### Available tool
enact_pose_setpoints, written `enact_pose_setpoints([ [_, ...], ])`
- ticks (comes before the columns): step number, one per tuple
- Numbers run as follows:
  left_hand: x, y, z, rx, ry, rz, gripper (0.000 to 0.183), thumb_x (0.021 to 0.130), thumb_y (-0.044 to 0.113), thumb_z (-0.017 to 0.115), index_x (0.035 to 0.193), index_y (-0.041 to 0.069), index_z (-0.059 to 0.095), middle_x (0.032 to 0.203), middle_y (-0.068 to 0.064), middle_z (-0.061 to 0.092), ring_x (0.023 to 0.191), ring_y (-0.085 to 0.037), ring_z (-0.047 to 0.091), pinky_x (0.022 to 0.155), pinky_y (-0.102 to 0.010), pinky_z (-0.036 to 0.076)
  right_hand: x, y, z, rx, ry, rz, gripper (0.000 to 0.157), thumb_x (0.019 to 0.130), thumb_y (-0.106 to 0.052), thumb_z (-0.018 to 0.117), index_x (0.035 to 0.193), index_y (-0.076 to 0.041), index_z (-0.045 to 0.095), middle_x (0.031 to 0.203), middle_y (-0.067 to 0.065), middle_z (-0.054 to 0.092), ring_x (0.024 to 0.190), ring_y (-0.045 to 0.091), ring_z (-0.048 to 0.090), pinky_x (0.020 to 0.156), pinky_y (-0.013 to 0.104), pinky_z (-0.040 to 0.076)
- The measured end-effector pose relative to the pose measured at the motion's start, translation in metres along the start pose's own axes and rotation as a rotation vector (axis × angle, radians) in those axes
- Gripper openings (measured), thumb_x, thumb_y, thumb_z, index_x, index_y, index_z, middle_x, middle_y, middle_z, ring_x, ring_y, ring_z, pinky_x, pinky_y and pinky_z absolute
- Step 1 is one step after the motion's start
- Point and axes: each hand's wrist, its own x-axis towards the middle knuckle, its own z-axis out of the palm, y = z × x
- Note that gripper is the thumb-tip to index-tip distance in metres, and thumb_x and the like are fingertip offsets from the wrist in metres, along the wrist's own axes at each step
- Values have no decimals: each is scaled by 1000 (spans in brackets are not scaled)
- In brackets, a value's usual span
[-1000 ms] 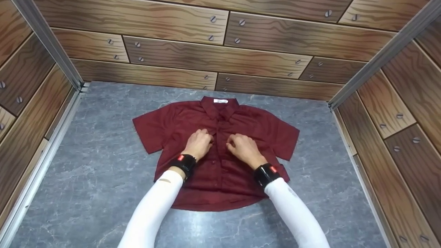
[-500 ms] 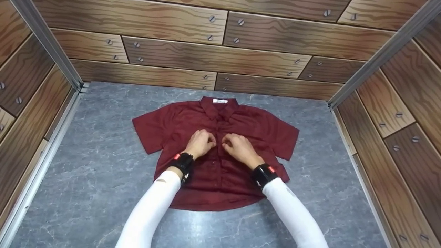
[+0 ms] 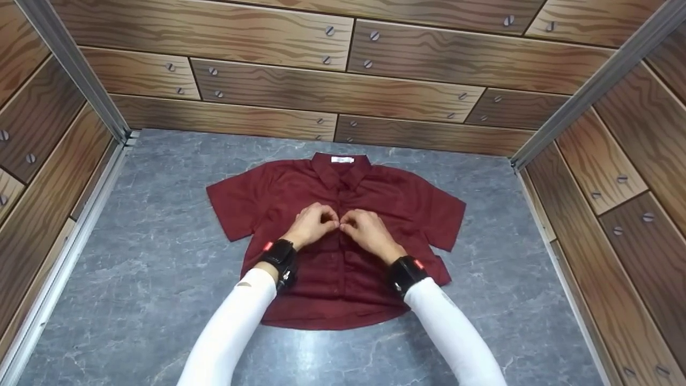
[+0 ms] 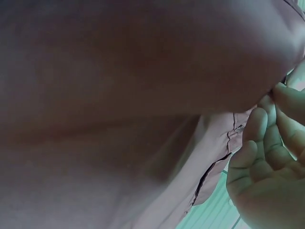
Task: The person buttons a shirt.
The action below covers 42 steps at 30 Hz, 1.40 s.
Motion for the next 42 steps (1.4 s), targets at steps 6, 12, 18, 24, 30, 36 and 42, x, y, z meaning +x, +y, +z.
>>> enact_pose_setpoints([
  [6,-3,-10,4,-12,23,54,24,82,25,76,105,22,71,106,1,65,104,-19,59,92,-45,40,1,1,0,31,11,22,6,90,-21,67,91,-17,71,94,-2,68,82,13,60,75,32,49],
  [12,-2,-13,5,-39,58,38,17,82,25,76,99,23,74,102,2,66,104,-19,60,92,-46,40,2,3,2,38,-2,16,7,92,-18,65,94,-15,71,98,0,69,87,15,62,78,34,50],
  [18,-1,-12,6,-48,65,19,15,84,27,75,98,22,75,101,2,67,104,-19,61,92,-46,41,2,1,3,15,14,22,7,91,-19,65,94,-15,71,96,0,68,85,15,62,76,34,50],
  [24,-2,-10,8,-32,68,9,12,84,25,74,96,21,74,101,1,67,103,-22,61,91,-51,37,1,-3,4,-82,28,35,8,90,-25,65,92,-18,69,92,-2,66,82,16,63,73,36,51],
  [30,-1,-10,7,-32,70,-6,11,84,23,74,95,21,75,103,1,68,105,-22,62,92,-52,39,2,-3,5,-74,27,48,9,90,-26,66,93,-18,69,93,-2,67,83,16,63,73,36,51],
  [36,1,-11,7,-2,51,-24,10,86,25,72,95,20,74,102,0,69,104,-24,62,91,-53,40,1,-3,5,-72,6,110,11,88,-30,67,93,-19,65,82,-5,65,74,13,61,67,35,49],
  [42,0,-10,5,-6,8,-46,11,87,23,70,95,17,74,102,-2,67,103,-25,61,92,-52,37,-1,-4,7,-154,-60,191,25,83,-42,70,85,-20,58,76,-3,60,70,18,58,63,36,46],
])
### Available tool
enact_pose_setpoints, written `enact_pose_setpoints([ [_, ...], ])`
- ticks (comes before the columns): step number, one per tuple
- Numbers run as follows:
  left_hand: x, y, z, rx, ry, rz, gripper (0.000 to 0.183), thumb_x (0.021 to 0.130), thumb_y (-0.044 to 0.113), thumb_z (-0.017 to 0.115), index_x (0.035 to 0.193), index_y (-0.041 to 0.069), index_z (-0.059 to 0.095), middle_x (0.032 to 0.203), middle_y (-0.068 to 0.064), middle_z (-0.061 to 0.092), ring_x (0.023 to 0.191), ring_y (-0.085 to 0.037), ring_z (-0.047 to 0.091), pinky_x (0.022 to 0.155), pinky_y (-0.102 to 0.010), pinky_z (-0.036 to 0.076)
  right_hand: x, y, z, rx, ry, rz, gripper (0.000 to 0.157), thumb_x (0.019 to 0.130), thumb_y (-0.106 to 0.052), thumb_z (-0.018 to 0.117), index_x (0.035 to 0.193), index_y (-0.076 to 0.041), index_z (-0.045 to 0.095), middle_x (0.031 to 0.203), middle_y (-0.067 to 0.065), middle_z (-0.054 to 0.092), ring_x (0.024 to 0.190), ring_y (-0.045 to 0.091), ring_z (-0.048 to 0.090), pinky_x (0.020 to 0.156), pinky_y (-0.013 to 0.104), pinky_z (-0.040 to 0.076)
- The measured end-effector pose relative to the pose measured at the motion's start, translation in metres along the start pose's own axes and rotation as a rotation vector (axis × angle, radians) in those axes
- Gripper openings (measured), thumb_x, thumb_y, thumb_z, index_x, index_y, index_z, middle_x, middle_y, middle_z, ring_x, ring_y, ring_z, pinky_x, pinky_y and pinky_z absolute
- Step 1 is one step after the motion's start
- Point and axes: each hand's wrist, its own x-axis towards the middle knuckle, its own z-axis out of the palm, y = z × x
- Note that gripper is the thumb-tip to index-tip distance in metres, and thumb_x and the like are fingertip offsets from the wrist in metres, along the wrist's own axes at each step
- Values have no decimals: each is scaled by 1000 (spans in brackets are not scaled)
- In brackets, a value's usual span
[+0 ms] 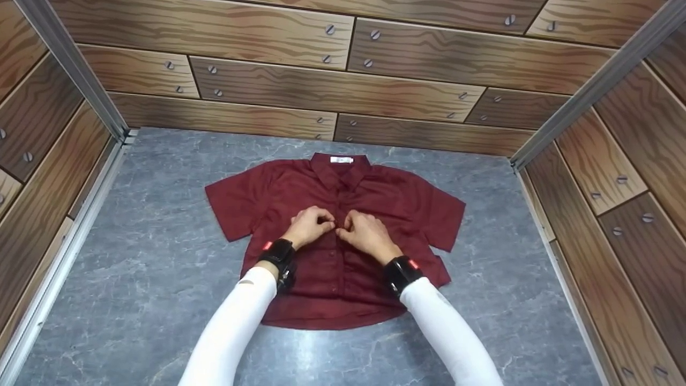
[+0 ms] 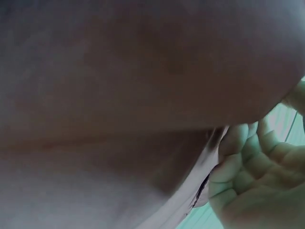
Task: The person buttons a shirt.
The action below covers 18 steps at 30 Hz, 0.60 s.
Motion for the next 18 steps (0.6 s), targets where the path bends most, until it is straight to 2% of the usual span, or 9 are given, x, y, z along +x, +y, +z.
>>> enact_pose_setpoints([
  [4,-2,0,-1,-15,-15,1,12,87,22,69,95,15,74,101,-2,66,102,-24,60,92,-51,36,0,-4,3,-59,-53,37,35,79,-50,71,82,-19,56,76,-1,59,71,22,58,63,37,46],
  [7,-2,-2,0,-8,-19,4,13,87,22,68,96,16,75,100,-2,65,101,-22,59,91,-49,36,1,-7,4,-91,-84,57,35,77,-50,71,83,-18,56,77,0,59,72,23,59,63,39,47],
  [12,-1,-4,3,9,-18,13,11,88,23,67,94,18,75,97,1,63,97,-19,58,88,-47,36,0,-8,3,-85,-103,84,26,75,-41,68,86,-19,58,80,0,60,75,24,59,67,40,48],
  [18,0,-3,3,27,-21,19,12,87,25,69,94,19,76,96,1,62,96,-19,58,89,-49,35,0,1,-3,7,-36,95,9,80,-27,65,82,-18,66,82,-1,66,76,22,62,68,38,50],
])
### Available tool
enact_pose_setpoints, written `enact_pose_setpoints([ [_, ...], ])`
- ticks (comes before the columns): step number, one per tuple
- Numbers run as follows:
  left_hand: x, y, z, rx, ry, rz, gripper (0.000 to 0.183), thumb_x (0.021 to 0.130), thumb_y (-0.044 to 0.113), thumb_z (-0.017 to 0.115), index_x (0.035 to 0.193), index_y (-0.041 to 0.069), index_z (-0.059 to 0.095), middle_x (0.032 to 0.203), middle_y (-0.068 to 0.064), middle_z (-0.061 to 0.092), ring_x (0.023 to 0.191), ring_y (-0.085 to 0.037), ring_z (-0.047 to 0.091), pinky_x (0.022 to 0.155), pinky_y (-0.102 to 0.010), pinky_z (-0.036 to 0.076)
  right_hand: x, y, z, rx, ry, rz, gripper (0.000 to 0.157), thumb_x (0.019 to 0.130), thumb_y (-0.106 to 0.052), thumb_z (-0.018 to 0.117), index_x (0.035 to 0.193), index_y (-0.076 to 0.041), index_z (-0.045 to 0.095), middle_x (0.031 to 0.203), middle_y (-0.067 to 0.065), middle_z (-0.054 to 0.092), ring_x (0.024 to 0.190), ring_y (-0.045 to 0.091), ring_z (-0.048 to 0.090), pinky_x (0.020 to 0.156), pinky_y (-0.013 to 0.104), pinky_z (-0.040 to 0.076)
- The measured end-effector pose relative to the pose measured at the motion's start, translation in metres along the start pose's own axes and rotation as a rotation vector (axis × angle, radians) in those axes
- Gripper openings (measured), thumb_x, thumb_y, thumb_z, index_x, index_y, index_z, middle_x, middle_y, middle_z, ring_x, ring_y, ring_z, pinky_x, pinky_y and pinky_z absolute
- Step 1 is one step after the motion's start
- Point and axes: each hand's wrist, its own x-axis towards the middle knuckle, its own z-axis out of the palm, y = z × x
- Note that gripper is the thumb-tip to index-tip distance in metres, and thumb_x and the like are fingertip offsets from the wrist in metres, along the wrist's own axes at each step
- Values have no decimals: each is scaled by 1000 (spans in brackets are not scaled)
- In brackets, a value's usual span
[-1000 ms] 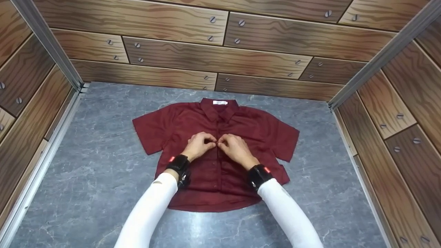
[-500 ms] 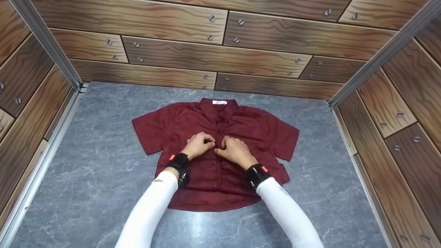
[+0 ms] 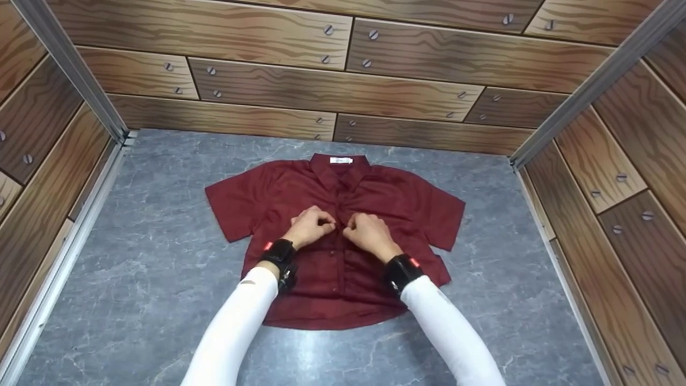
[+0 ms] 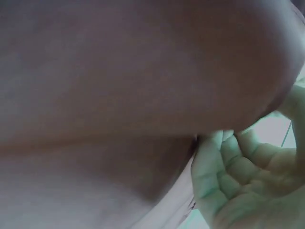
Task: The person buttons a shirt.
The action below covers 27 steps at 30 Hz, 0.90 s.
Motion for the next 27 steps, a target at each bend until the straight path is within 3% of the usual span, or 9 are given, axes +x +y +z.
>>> enact_pose_setpoints([
  [9,0,4,3,85,-3,-19,11,84,30,71,91,25,78,96,2,59,95,-20,52,87,-50,33,5,13,-1,240,12,-68,12,89,-17,66,95,-11,74,91,1,72,86,18,63,81,36,50],
  [15,-1,8,6,117,-9,-29,13,87,28,68,94,24,78,98,-2,57,96,-25,51,88,-51,32,5,14,0,304,-2,-80,11,88,-16,67,96,-11,73,84,1,70,76,14,61,74,31,49],
  [23,-2,11,7,134,-15,-50,10,85,30,70,91,27,77,99,-1,55,97,-24,50,87,-50,33,5,12,-1,379,18,-70,10,88,-19,69,95,-13,74,90,-2,70,75,11,59,70,27,46],
  [27,0,11,6,137,-18,-56,10,85,32,70,91,28,77,99,0,56,96,-23,50,86,-50,33,6,10,-1,384,12,-52,11,89,-19,68,96,-14,75,86,-2,71,67,9,61,64,25,46],
])
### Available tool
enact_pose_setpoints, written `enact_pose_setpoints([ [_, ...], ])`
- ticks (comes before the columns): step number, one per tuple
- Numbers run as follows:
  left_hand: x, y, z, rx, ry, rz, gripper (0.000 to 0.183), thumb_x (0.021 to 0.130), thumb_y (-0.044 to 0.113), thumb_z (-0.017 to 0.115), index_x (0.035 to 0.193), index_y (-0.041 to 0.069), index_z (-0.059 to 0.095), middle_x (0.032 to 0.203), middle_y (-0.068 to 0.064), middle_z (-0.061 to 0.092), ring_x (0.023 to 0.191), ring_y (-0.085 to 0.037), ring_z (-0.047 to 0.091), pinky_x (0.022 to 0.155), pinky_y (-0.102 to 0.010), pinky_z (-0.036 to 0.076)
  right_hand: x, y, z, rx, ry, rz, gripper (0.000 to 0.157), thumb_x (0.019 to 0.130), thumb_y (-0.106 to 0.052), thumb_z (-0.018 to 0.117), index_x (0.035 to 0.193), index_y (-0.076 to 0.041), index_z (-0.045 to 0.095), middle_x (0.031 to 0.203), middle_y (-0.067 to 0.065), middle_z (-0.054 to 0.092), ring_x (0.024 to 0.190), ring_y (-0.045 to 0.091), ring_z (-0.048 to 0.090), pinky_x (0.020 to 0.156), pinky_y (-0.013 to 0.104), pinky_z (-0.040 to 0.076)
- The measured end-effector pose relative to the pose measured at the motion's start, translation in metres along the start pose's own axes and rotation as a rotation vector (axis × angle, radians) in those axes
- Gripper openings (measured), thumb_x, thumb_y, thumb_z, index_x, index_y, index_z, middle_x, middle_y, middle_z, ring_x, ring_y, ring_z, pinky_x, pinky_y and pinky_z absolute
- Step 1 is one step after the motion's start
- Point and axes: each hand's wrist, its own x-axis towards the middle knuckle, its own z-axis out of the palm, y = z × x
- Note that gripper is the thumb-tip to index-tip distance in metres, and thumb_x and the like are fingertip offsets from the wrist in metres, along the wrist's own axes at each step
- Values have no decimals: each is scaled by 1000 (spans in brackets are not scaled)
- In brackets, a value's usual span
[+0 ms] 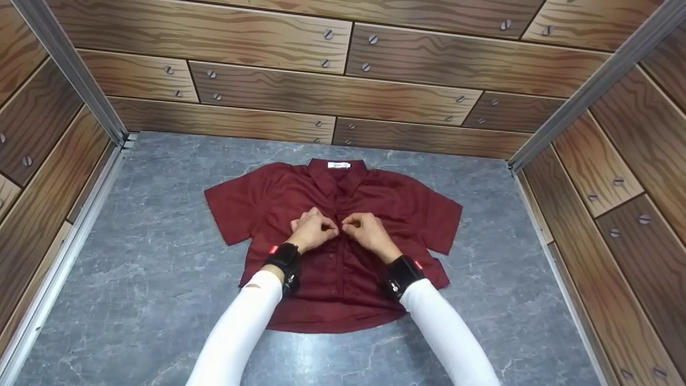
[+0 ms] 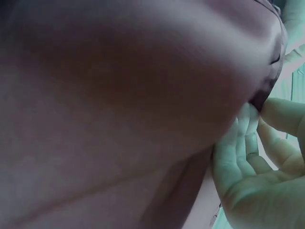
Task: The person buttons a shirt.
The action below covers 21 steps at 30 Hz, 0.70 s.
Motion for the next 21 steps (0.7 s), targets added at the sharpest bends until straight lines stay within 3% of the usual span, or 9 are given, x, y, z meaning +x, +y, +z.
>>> enact_pose_setpoints([
  [21,3,1,2,6,-11,-46,7,82,31,71,83,27,77,99,1,55,100,-24,50,88,-50,32,-4,-1,3,90,-61,-9,12,91,-19,66,97,-14,75,92,-1,73,71,9,64,66,24,50],
])
